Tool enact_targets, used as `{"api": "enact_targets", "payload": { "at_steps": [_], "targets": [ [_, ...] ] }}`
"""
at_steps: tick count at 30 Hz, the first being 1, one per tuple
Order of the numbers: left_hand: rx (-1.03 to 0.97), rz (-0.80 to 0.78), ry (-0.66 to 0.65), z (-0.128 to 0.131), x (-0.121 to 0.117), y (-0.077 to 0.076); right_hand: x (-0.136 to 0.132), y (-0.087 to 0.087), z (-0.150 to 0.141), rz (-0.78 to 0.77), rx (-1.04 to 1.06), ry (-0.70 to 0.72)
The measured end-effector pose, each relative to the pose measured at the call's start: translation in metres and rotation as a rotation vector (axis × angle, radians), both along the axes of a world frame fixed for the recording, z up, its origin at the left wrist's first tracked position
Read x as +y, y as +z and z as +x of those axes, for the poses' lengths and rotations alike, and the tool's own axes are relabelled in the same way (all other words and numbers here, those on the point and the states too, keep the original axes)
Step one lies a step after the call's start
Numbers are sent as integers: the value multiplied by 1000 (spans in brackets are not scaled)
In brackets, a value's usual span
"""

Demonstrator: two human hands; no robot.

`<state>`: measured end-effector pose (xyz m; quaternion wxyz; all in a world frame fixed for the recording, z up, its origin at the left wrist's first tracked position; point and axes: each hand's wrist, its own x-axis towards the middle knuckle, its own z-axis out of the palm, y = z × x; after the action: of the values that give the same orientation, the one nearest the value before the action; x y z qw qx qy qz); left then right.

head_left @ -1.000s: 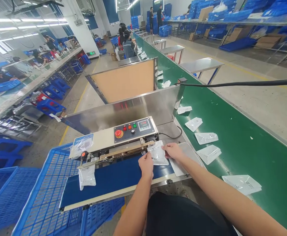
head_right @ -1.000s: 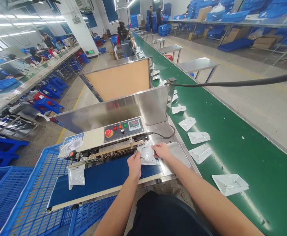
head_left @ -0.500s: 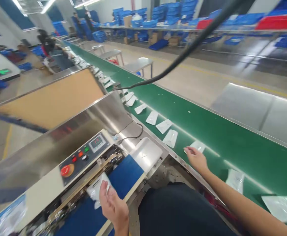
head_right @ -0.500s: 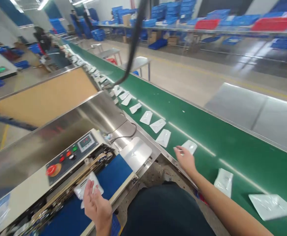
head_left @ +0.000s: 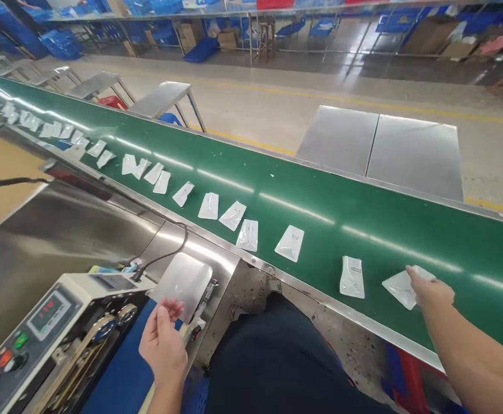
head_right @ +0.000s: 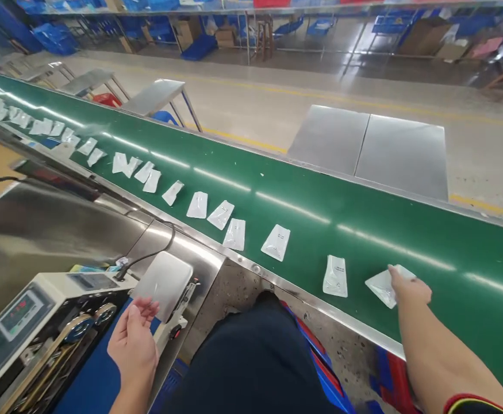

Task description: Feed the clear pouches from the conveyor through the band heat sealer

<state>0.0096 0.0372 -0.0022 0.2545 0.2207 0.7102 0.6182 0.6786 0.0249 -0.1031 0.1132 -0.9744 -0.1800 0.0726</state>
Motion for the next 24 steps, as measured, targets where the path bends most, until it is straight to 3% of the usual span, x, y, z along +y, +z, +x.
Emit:
{"api": "enact_targets", "payload": {
  "at_steps": [2,5,9,12,17,20,24],
  "targets": [
    [4,-14,-45,13,10,3,3,-8,7,-49,134,-75],
    [42,-16,-118,29,21,9,1,-22,-5,8,188,3],
    [55,1,-178,37,22,11,-1,-33,-51,-29,334,209],
    [36,12,-177,36,17,7,13,-34,-92,-50,376,362],
    [32,-24,-124,28,-1,-1,74,-31,-163,204,558,312],
    [21,-45,-101,21,-19,-1,110,-27,-204,201,599,362],
    [49,-73,-106,11,-48,0,127,6,-258,201,583,562]
  ]
}}
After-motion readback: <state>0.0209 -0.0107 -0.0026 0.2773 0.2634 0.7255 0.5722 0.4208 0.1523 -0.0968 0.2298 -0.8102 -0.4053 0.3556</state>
